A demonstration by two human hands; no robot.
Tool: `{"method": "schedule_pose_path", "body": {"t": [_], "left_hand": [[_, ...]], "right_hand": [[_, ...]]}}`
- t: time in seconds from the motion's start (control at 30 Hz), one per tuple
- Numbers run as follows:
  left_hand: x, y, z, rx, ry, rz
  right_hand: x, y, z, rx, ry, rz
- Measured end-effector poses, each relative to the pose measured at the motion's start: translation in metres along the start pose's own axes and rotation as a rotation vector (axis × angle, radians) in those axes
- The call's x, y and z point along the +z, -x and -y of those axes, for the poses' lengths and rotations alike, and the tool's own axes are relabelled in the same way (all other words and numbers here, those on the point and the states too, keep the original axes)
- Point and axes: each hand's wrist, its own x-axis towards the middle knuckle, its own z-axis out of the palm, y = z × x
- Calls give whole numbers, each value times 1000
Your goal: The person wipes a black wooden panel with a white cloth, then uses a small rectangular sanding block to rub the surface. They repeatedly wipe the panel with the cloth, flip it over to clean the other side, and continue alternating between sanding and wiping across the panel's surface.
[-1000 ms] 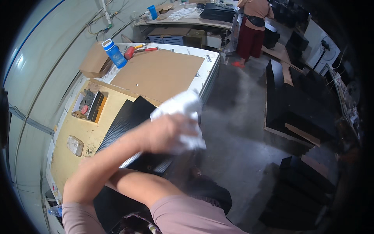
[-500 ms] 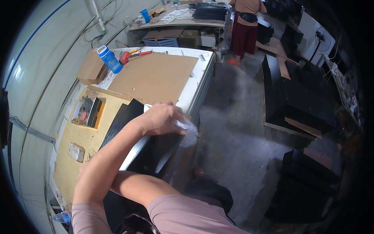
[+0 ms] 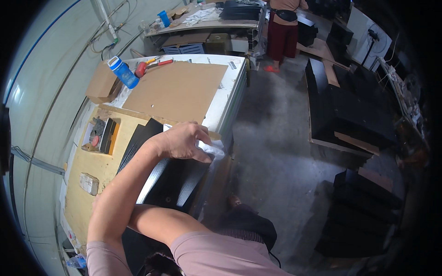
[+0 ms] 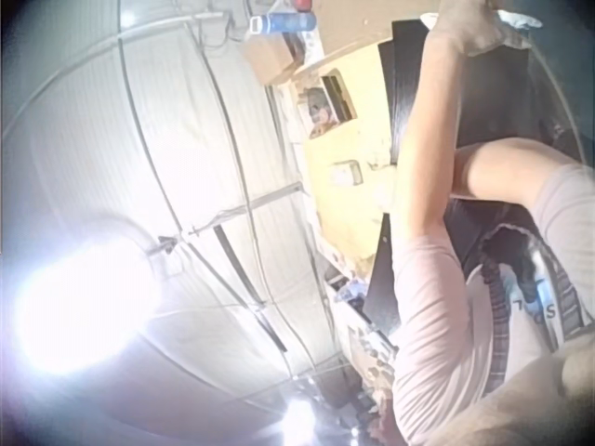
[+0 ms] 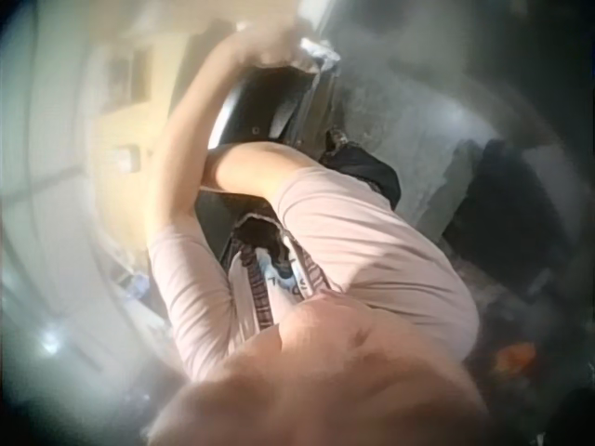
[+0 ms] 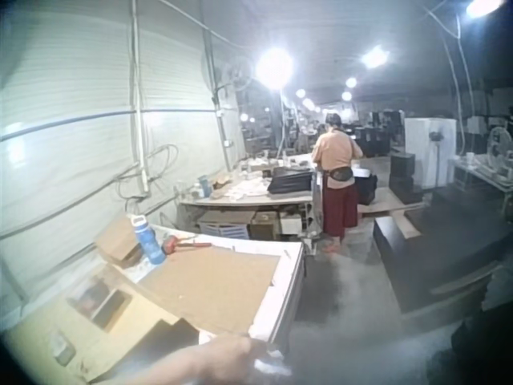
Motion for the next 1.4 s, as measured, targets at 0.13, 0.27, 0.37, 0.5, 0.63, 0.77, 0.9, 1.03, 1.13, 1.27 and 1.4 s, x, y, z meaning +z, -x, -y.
{"method": "schedule_pose_path", "body": {"t": [0.13,0.27,0.37,0.5,0.63,0.77,0.9,1.03,1.13,1.27,1.4], "left_hand": [[2,0,5,-43,62,21],[-2,4,-2,-43,28,10],[0,-3,2,-60,76,35],[-1,0,1,-57,45,27],[-1,0,0,-62,48,39],[1,0,1,-48,110,53],[4,3,-6,-84,35,34],[-2,-1,-13,-98,16,87],[-5,1,-20,-141,-41,60],[9,0,-23,-194,-46,-88],[40,14,-7,-70,-132,-676]], "right_hand": [[3,1,5,19,-18,-68],[-2,8,4,33,22,-147],[10,1,9,77,30,-166],[0,2,11,93,72,-37],[-9,-3,13,117,99,74],[-12,-4,16,126,145,150],[-20,-4,20,113,136,218],[-28,-4,14,137,100,248],[-37,-4,8,90,87,319],[8,-29,7,129,-2,319],[-18,-18,15,72,-49,391]]}}
